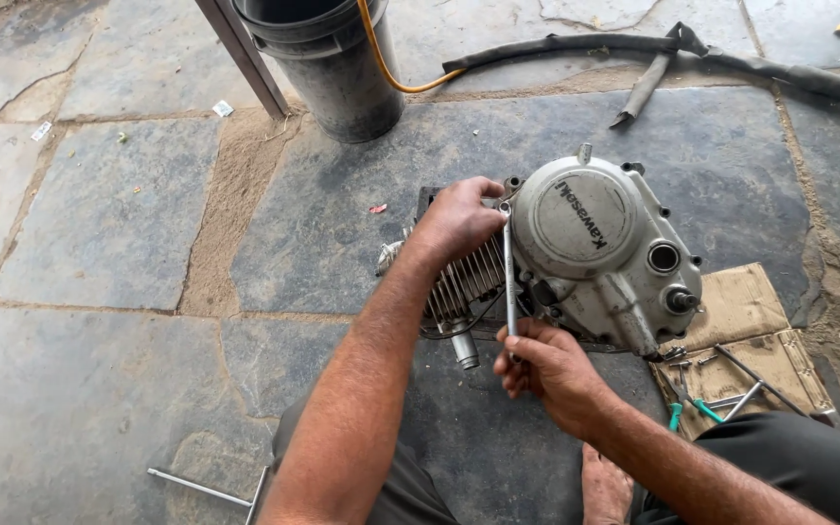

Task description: Repairing and assembling parts of a motorcycle engine using hand tools.

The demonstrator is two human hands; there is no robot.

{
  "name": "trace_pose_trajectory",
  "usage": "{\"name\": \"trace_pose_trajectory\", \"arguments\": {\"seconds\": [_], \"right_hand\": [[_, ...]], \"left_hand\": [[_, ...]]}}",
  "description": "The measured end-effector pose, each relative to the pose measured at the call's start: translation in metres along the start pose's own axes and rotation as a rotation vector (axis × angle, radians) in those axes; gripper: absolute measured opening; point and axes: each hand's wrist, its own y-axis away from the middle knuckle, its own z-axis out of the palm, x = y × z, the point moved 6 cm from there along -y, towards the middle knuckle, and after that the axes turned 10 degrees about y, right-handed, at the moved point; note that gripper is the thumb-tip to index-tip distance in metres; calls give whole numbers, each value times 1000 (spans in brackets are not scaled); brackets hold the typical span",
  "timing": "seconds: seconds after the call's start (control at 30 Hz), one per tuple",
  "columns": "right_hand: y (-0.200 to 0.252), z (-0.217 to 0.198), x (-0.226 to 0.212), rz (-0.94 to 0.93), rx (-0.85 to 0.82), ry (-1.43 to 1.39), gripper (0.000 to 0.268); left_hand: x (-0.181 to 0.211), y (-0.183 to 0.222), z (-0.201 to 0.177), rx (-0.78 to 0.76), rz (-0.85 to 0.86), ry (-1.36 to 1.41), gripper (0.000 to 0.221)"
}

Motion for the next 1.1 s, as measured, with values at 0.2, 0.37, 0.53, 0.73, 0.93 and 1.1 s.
{"name": "trace_pose_trajectory", "arguments": {"seconds": [0.2, 0.37, 0.53, 0.73, 0.93, 1.1], "right_hand": [[-20, 38, 7, -31, -71, 126, 18], [-45, 80, -20, -26, 29, 198, 22], [-63, 120, -45, -102, -76, -9, 34], [-85, 138, -65, -179, -267, -341, 44], [-96, 137, -71, -158, -360, -419, 48], [-117, 139, -68, -185, -301, -293, 50]], "left_hand": [[3, 12, -1, -58, -143, 135, 61], [6, 15, -2, -17, -241, 129, 61], [4, 12, 0, 62, -167, 55, 50], [-5, 6, -3, 111, -19, -39, 37], [7, 3, 1, 157, 127, -201, 30], [13, 5, 5, 130, 110, -363, 28]]}}
